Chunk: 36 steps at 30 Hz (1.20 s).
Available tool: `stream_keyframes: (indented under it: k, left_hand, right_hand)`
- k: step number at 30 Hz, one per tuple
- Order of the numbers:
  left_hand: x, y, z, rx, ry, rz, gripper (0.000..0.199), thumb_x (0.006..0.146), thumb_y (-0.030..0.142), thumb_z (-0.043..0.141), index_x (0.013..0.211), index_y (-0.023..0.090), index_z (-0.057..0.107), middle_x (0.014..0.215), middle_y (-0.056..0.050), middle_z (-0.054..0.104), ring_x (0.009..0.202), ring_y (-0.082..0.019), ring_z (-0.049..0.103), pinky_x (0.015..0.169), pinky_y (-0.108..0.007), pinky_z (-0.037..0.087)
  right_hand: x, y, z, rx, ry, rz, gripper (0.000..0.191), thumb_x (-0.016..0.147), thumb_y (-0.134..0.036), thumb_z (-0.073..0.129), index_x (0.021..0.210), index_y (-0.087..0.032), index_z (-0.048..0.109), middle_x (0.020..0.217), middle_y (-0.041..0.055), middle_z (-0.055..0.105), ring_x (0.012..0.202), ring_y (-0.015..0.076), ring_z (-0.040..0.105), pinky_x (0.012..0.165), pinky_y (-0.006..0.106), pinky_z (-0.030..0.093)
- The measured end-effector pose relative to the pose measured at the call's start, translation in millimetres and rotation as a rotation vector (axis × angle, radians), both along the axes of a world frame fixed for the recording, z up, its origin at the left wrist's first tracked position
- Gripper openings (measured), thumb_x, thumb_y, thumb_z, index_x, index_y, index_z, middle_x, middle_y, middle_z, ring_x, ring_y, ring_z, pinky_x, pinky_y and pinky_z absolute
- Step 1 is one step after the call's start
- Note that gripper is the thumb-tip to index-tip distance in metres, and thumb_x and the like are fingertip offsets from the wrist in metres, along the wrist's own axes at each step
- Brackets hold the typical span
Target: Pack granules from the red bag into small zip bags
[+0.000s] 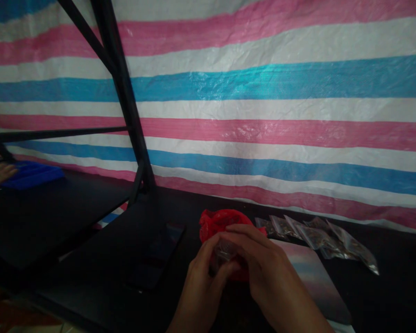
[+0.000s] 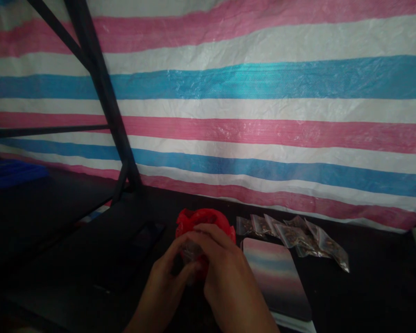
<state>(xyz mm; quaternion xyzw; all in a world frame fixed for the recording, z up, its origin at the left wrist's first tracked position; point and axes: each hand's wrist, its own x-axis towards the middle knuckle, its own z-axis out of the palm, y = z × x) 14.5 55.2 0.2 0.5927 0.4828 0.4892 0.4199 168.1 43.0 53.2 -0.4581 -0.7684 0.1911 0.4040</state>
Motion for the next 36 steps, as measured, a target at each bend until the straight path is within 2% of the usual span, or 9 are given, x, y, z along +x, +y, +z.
stream_keyframes:
  k: [6, 13, 15, 17, 19, 22, 27, 31, 36]
  left_hand:
    - [6.6, -1.7, 0.5, 0.074, -0.111, -0.046, 0.051, 0.092, 0.037, 0.062, 0.141, 0.021, 0.064, 0.147, -0.011, 0.07, 0.137, -0.028, 0.064, 0.115, -0.041, 0.052]
    - [3.8, -2.7, -15.4, 0.115, -0.131, -0.066, 0.059, 0.1, 0.044, 0.062, 0.155, 0.028, 0.051, 0.166, -0.008, 0.051, 0.156, -0.028, 0.043, 0.128, -0.048, 0.037]
    - [2.1, -4.1, -12.0, 0.123, -0.124, -0.009, 0.058, 0.098, 0.048, 0.065, 0.153, 0.031, 0.054, 0.162, -0.007, 0.055, 0.153, -0.03, 0.047, 0.126, -0.049, 0.04]
    - [1.6, -5.9, -2.3, 0.125, -0.167, 0.089, 0.059, 0.097, 0.053, 0.064, 0.151, 0.031, 0.056, 0.15, -0.009, 0.065, 0.141, -0.03, 0.059, 0.118, -0.048, 0.048]
    - [2.6, -7.9, 10.2, 0.126, -0.247, 0.211, 0.064, 0.096, 0.061, 0.063, 0.15, 0.029, 0.055, 0.134, -0.009, 0.072, 0.122, -0.027, 0.07, 0.105, -0.042, 0.057]
    - [7.2, -10.5, 22.8, 0.069, -0.337, 0.343, 0.067, 0.092, 0.07, 0.062, 0.141, 0.024, 0.06, 0.119, -0.009, 0.075, 0.104, -0.026, 0.075, 0.085, -0.036, 0.062]
    - [20.8, -13.8, 12.4, -0.111, -0.162, 0.386, 0.058, 0.086, 0.069, 0.064, 0.118, 0.021, 0.064, 0.114, -0.013, 0.075, 0.103, -0.034, 0.074, 0.087, -0.046, 0.059]
    - [24.6, -11.2, 2.4, -0.195, 0.086, 0.334, 0.049, 0.088, 0.056, 0.066, 0.122, 0.023, 0.057, 0.113, -0.014, 0.074, 0.099, -0.038, 0.075, 0.085, -0.051, 0.056]
    - [20.8, 2.6, 0.5, -0.151, 0.142, 0.292, 0.034, 0.087, 0.019, 0.062, 0.12, 0.024, 0.055, 0.117, -0.014, 0.072, 0.108, -0.035, 0.074, 0.09, -0.048, 0.054]
  right_hand:
    - [-0.9, 0.3, 1.8, 0.033, 0.021, -0.068, 0.055, 0.093, 0.001, 0.044, 0.132, -0.028, 0.072, 0.134, 0.0023, 0.076, 0.123, 0.0166, 0.071, 0.11, 0.033, 0.055]
    - [-2.6, 0.0, 6.6, 0.199, 0.077, -0.114, 0.044, 0.099, -0.006, 0.048, 0.124, -0.033, 0.072, 0.13, -0.0021, 0.077, 0.122, 0.0142, 0.071, 0.108, 0.029, 0.056]
    - [-2.2, -2.8, 9.6, 0.246, 0.162, -0.214, 0.039, 0.099, -0.01, 0.053, 0.122, -0.036, 0.071, 0.127, -0.0026, 0.076, 0.117, 0.0154, 0.073, 0.103, 0.031, 0.059]
    - [-0.2, -6.6, 13.2, 0.246, 0.262, -0.321, 0.031, 0.1, -0.017, 0.058, 0.122, -0.036, 0.069, 0.124, -0.0009, 0.077, 0.111, 0.0184, 0.075, 0.097, 0.034, 0.062]
    - [2.5, -9.9, 16.6, 0.199, 0.284, -0.378, 0.024, 0.1, -0.027, 0.061, 0.123, -0.034, 0.067, 0.121, 0.002, 0.078, 0.106, 0.0222, 0.077, 0.091, 0.038, 0.064]
    - [3.1, -10.7, 18.1, 0.136, 0.141, -0.386, 0.028, 0.102, -0.032, 0.057, 0.128, -0.03, 0.067, 0.122, 0.0066, 0.078, 0.106, 0.0255, 0.077, 0.088, 0.041, 0.065]
    - [-6.6, -3.3, 12.3, -0.058, -0.23, -0.382, 0.042, 0.103, -0.014, 0.039, 0.133, -0.019, 0.069, 0.138, 0.0153, 0.07, 0.107, 0.0283, 0.077, 0.092, 0.045, 0.062]
    - [-7.8, -1.9, 9.2, -0.349, -0.552, -0.397, 0.041, 0.102, -0.01, 0.043, 0.128, -0.024, 0.072, 0.137, 0.0124, 0.072, 0.107, 0.0333, 0.078, 0.086, 0.046, 0.062]
    - [-5.0, -0.8, 2.9, -0.472, -0.596, -0.389, 0.04, 0.104, -0.01, 0.043, 0.134, -0.02, 0.068, 0.136, 0.0146, 0.074, 0.118, 0.0341, 0.074, 0.092, 0.046, 0.059]
